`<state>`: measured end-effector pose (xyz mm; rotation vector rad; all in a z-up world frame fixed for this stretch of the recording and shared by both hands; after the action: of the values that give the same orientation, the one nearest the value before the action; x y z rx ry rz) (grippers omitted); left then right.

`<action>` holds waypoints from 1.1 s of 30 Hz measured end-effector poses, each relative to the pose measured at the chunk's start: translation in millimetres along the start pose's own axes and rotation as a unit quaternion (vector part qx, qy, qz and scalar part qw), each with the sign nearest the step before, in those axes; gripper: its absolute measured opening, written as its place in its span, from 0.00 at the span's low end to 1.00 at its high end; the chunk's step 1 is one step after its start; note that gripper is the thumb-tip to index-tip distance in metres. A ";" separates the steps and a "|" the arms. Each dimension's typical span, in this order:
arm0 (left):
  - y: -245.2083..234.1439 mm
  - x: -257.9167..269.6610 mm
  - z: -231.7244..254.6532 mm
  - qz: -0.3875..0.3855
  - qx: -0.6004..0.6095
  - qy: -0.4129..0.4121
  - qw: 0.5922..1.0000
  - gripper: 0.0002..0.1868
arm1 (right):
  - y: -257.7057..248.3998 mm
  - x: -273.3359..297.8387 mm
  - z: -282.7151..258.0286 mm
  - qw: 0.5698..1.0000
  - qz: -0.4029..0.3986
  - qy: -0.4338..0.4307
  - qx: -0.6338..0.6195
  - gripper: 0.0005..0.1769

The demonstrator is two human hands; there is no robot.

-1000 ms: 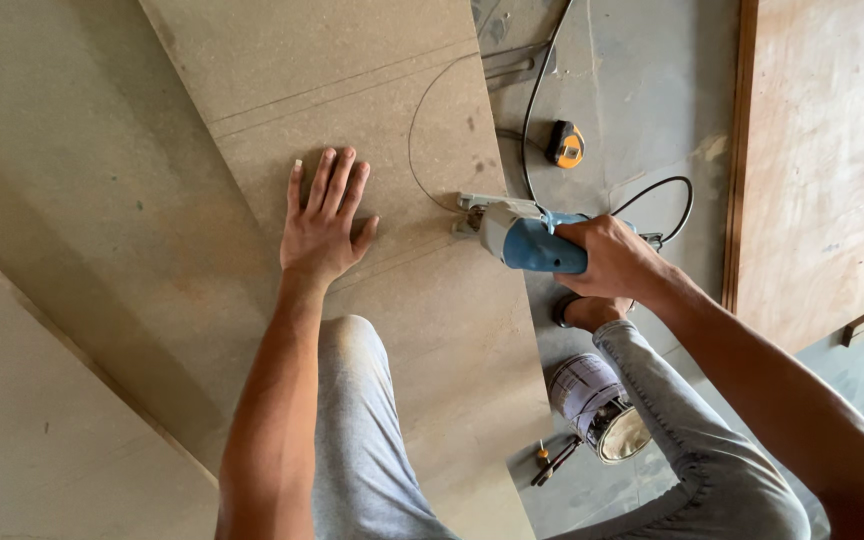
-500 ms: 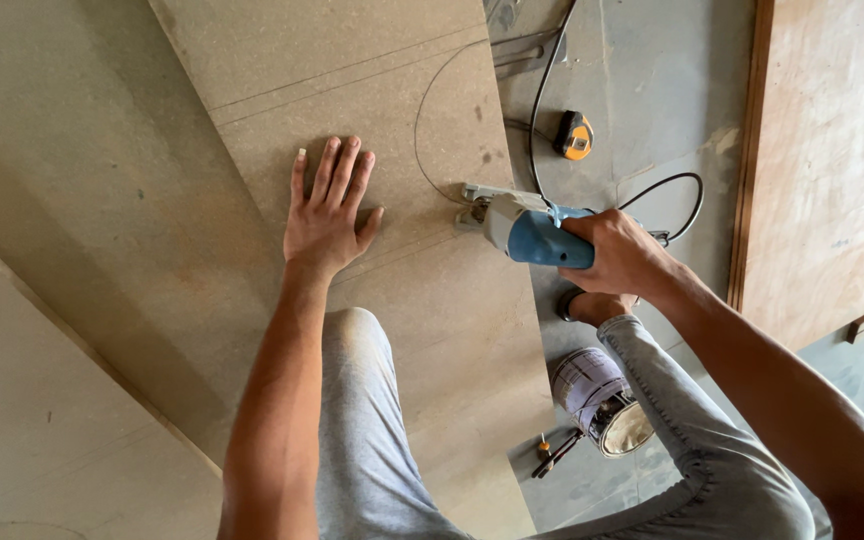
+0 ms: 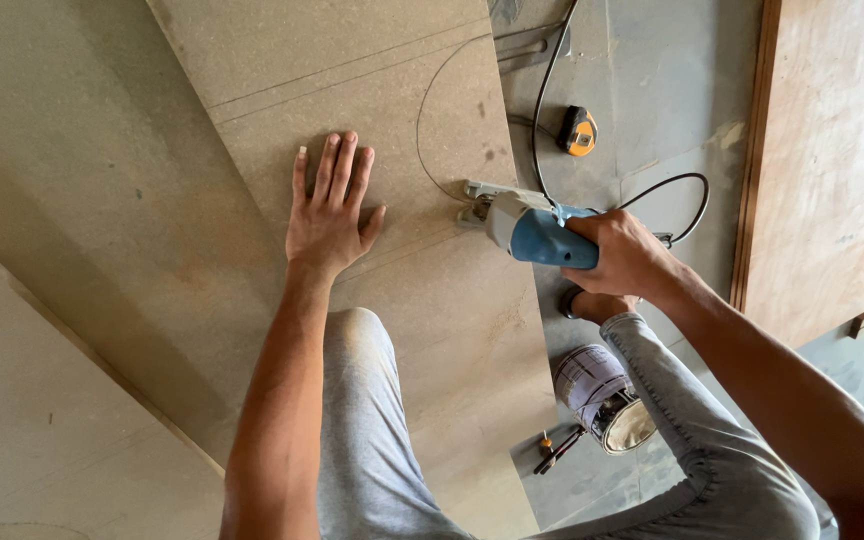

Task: The person uses a jigsaw to cut a curved shape out of a large sheet of plywood. They guide the tool along a pre-drawn line while kneeling on the floor, with a tape measure and paint can visible nearby.

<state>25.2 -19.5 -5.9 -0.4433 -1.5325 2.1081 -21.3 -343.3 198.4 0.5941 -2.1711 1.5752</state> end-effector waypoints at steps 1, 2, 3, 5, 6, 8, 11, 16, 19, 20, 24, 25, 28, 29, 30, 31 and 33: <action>0.2 0.5 -0.1 -0.001 0.003 0.000 1.000 0.42 | 0.3 0.2 0.2 1.000 0.001 -0.004 0.001 0.24; 0.4 0.6 -0.2 0.001 0.000 0.001 1.000 0.42 | 0.5 0.2 0.5 1.000 0.002 -0.009 0.003 0.25; 0.7 1.0 -0.1 0.002 -0.003 0.002 1.000 0.42 | 1.0 0.5 0.5 1.000 0.003 -0.013 0.004 0.25; 1.4 1.5 0.0 0.001 -0.006 0.002 1.000 0.42 | 1.2 0.9 1.6 1.000 -0.003 -0.006 0.005 0.23; 1.7 1.5 0.1 0.000 -0.005 0.002 1.000 0.42 | 1.5 1.0 1.7 1.000 -0.006 -0.002 0.006 0.22; 1.4 1.0 0.4 -0.002 -0.007 0.001 1.000 0.42 | 0.7 0.4 0.7 1.000 -0.003 -0.008 0.001 0.22; 0.4 1.3 0.4 -0.004 -0.008 0.001 1.000 0.42 | -0.4 0.0 -0.6 1.000 -0.004 0.000 -0.007 0.22; -0.7 0.7 0.5 -0.001 -0.003 0.003 1.000 0.43 | -1.7 0.9 -3.1 1.000 0.005 0.004 -0.016 0.20; -3.1 1.6 0.7 0.009 0.023 -0.002 1.000 0.43 | -2.3 1.0 -4.5 1.000 0.010 0.006 -0.014 0.19; -4.1 2.2 0.9 0.013 0.023 -0.003 1.000 0.43 | -2.2 0.8 -5.0 1.000 0.009 0.009 -0.014 0.18; -8.0 1.5 1.6 0.027 0.023 -0.002 0.999 0.43 | -4.1 2.6 -8.4 0.999 0.033 -0.001 -0.036 0.16; -8.6 1.0 1.9 0.030 0.023 -0.003 0.999 0.43 | -3.5 3.0 -8.1 0.999 0.030 0.009 -0.029 0.15; -8.5 -0.4 1.9 0.014 0.028 -0.012 0.999 0.43 | -2.3 4.1 -6.2 0.999 0.021 0.023 -0.022 0.14; -7.7 -1.2 2.6 0.009 0.028 -0.013 0.999 0.43 | -1.0 3.8 -6.3 0.999 0.016 0.018 -0.029 0.13; -6.5 -2.5 2.8 0.003 0.027 -0.014 1.000 0.43 | -0.1 3.4 -6.1 0.999 0.011 0.012 -0.035 0.13; -5.7 -1.3 2.8 -0.005 0.026 -0.018 0.999 0.43 | 0.8 4.0 -5.3 0.999 0.008 0.021 -0.031 0.13; -4.0 -1.1 2.8 -0.012 0.014 -0.015 1.000 0.43 | 2.0 4.2 -4.3 0.999 0.000 0.039 -0.022 0.13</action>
<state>25.4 -21.3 -1.3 -0.3828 -1.5158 2.1244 -25.6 -339.1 200.3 0.5121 -2.1427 1.5199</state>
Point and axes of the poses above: each hand's wrist, its own x-axis away from the middle knuckle, its own y-axis out of the palm, z = x × y, the point moved 3 cm from there along -x, towards the middle knuckle, and after that the axes turned 11 degrees about z, right-handed, at the moved point
